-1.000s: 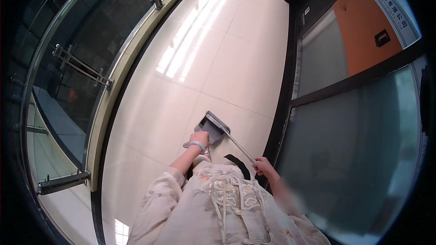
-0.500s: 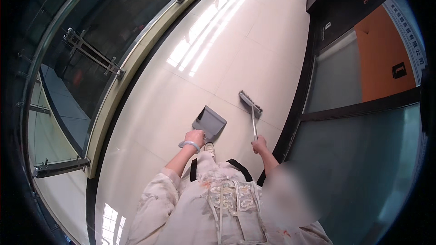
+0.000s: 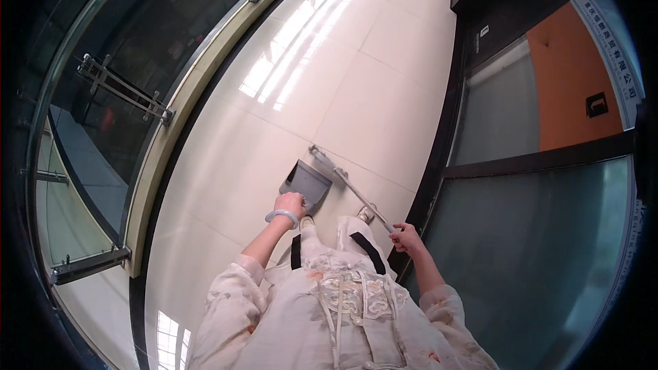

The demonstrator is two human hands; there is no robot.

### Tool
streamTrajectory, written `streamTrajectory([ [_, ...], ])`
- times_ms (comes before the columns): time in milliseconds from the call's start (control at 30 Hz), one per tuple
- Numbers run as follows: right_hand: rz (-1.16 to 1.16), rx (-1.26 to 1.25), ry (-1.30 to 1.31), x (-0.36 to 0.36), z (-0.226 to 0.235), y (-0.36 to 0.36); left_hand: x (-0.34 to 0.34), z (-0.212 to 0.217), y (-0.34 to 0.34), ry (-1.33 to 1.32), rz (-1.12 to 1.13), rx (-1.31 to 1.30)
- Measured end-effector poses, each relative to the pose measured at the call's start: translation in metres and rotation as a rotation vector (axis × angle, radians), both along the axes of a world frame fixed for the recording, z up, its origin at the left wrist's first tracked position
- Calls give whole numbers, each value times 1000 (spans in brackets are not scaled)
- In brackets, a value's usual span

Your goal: The recorder is sweeping the floor in a long hallway using a broom and dustpan.

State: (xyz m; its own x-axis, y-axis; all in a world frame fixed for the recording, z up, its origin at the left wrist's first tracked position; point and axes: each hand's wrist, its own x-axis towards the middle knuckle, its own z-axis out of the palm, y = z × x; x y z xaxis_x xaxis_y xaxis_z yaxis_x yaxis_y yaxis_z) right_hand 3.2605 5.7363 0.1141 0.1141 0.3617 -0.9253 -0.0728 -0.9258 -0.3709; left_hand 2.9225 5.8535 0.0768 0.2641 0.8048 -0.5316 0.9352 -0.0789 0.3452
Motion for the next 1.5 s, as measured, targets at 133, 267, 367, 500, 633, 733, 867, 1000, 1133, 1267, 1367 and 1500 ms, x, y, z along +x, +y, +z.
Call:
streamTrajectory([
  [133,98,156,-205,23,-33,50,23,7,6,-9,6,-4],
  [267,193,233,-393,32,-72,101,60,-6,11,-22,34,-20],
  [367,692,439,-704,43,-118,98,96,-10,16,-7,50,-15],
  [500,760,342,-429,70,-73,78,130,-8,34,65,48,-4],
  [633,316,3,23,139,-11,84,148,6,55,89,48,-5],
  [733,123,-27,94,192,5,85,167,11,69,68,18,36],
  [867,-49,52,-10,240,17,99,209,23,85,82,-64,12],
  [1000,-4,160,-262,281,-39,129,262,16,102,60,-160,-28],
  [1133,-9,187,-421,275,-75,160,296,3,117,54,-212,-34],
  [1267,307,92,-464,237,-82,129,323,5,132,94,-249,-64],
  [1367,289,30,-308,229,-57,103,326,4,136,83,-266,-81],
  [1500,-228,37,276,277,-31,74,322,6,139,94,-307,-58],
])
